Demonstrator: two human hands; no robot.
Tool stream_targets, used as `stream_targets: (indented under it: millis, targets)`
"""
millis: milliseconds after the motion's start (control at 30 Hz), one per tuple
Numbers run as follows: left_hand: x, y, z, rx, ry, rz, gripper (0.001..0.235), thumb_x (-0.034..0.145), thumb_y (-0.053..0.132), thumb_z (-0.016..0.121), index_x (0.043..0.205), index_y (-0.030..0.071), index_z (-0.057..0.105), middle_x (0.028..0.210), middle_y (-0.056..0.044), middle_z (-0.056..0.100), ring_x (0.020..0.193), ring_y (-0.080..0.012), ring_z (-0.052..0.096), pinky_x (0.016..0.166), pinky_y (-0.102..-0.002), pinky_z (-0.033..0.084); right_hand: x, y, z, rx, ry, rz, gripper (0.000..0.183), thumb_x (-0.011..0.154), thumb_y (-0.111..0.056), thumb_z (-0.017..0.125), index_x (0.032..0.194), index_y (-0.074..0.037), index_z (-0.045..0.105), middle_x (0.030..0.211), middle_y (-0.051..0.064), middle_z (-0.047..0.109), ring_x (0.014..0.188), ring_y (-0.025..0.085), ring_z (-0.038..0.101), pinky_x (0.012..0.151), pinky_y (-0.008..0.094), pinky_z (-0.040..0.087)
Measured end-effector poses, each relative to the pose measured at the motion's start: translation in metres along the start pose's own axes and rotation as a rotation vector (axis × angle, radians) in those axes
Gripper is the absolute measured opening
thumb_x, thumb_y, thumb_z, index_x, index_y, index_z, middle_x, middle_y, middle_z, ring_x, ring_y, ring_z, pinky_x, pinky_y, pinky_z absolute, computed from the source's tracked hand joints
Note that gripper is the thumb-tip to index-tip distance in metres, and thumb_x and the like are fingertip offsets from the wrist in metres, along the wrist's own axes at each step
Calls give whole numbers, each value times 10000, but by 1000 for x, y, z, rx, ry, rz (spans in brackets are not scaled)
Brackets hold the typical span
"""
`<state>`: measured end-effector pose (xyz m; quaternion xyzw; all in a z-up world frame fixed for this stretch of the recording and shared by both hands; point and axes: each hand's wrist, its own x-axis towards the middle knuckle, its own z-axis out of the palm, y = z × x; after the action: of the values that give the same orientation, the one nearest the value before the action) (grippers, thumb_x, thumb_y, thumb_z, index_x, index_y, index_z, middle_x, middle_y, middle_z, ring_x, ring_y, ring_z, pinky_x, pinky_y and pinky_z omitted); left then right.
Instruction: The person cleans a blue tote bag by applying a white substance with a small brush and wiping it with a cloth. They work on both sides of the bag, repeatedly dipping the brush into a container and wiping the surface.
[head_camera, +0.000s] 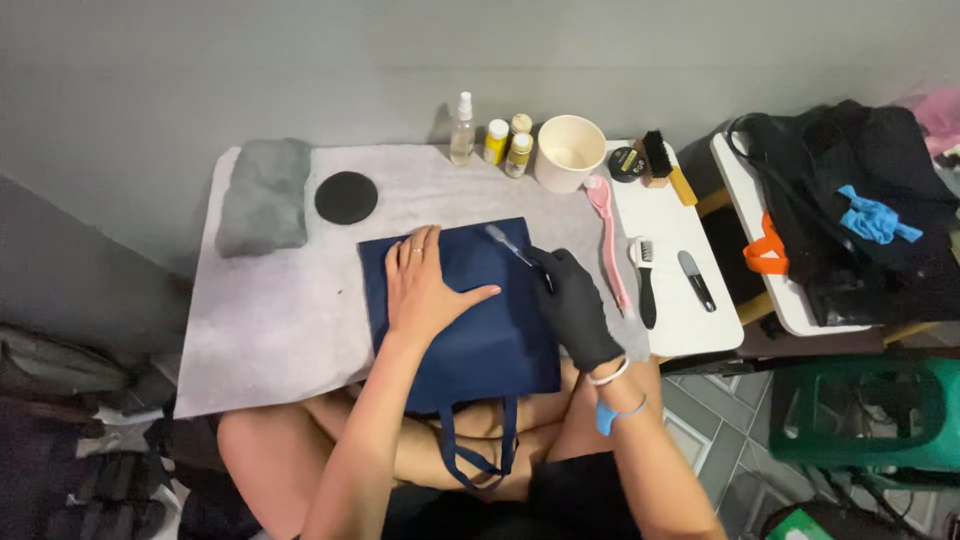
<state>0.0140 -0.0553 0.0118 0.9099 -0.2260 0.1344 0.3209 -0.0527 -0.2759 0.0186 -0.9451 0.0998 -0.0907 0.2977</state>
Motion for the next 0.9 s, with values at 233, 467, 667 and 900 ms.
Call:
stream_targets:
  millis: [233,467,667,900]
  targets:
    - [-1,4,-5,4,-93,-43,1157,601,655,864,1461,-1,453,1474,-181,487,1425,-326,421,1250,-552,110,-52,-92,6,132,-60,317,454,1071,-151,485,1521,-127,542,1191,120,674,1199,337,615,1058,381,498]
    - [0,-2,-12,-98,-214,-14,1189,599,641,863,1506,10,424,1531,-151,431,1477,-327,336,1228,-640,-65,-55,-42,45,50,39,131,324,1022,-242,583,1319,-177,695,1141,176,733,1074,442,688,878,575,578]
    - [2,-1,-11,-97,-231,-20,1205,593,652,887,1503,13,421,1538,-144,421,1486,-314,328,1247,-619,-71,-51,-22,67,21,46,96,342,992,-274,592,1321,-255,679,1204,91,731,1148,366,678,924,518,575]
    - [3,1,-16,-126,-265,-39,1214,620,714,860,1513,20,418,1561,-138,400,1498,-311,313,1260,-585,-71,-55,-49,36,-116,72,58,337,991,-99,572,1291,-10,696,1038,298,733,1032,479,688,877,602,581]
